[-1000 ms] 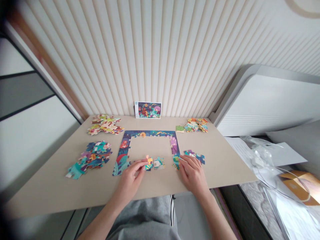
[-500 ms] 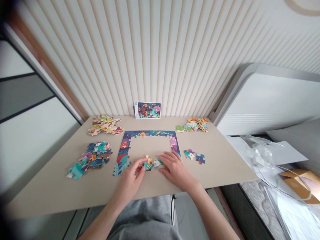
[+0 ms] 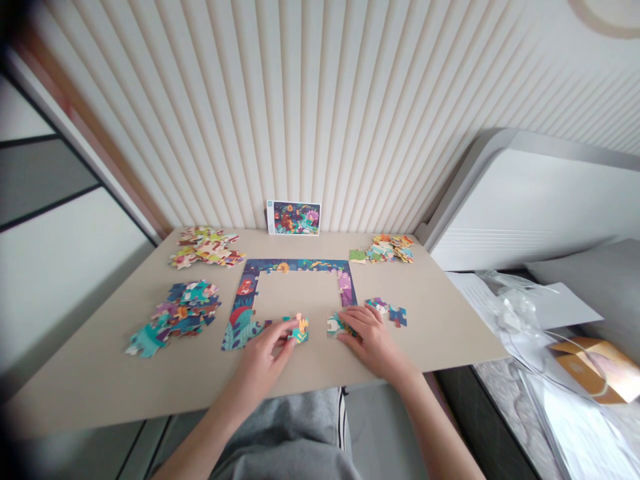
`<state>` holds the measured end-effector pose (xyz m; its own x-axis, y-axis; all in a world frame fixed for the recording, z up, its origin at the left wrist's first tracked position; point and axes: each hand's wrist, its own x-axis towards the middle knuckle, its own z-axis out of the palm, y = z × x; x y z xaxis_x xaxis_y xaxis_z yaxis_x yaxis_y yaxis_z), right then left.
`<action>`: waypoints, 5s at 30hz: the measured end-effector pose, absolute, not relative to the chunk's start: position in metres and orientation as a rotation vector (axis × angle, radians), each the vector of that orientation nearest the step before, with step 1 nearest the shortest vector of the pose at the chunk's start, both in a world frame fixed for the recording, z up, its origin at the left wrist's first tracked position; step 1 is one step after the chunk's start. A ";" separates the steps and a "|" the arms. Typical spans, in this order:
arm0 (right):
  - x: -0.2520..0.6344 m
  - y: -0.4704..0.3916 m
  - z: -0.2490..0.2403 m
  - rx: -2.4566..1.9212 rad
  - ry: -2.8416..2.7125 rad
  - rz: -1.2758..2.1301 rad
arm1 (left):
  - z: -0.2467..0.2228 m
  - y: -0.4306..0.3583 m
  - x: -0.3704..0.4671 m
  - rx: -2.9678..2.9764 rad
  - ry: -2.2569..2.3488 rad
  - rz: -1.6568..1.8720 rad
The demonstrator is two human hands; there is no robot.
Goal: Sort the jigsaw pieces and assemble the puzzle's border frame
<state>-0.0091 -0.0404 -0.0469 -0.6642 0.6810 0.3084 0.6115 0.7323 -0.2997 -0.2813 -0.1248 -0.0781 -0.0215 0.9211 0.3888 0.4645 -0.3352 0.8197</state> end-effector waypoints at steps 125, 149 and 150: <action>0.010 -0.051 -0.059 -1.303 -2.410 0.072 | -0.071 -0.129 -0.282 1.803 1.525 1.369; -0.134 -0.064 -0.047 -1.007 -2.324 0.367 | -0.066 -0.165 -0.347 2.483 1.852 0.961; -0.131 -0.065 -0.047 -1.004 -2.327 0.353 | -0.062 -0.166 -0.347 2.547 1.790 0.895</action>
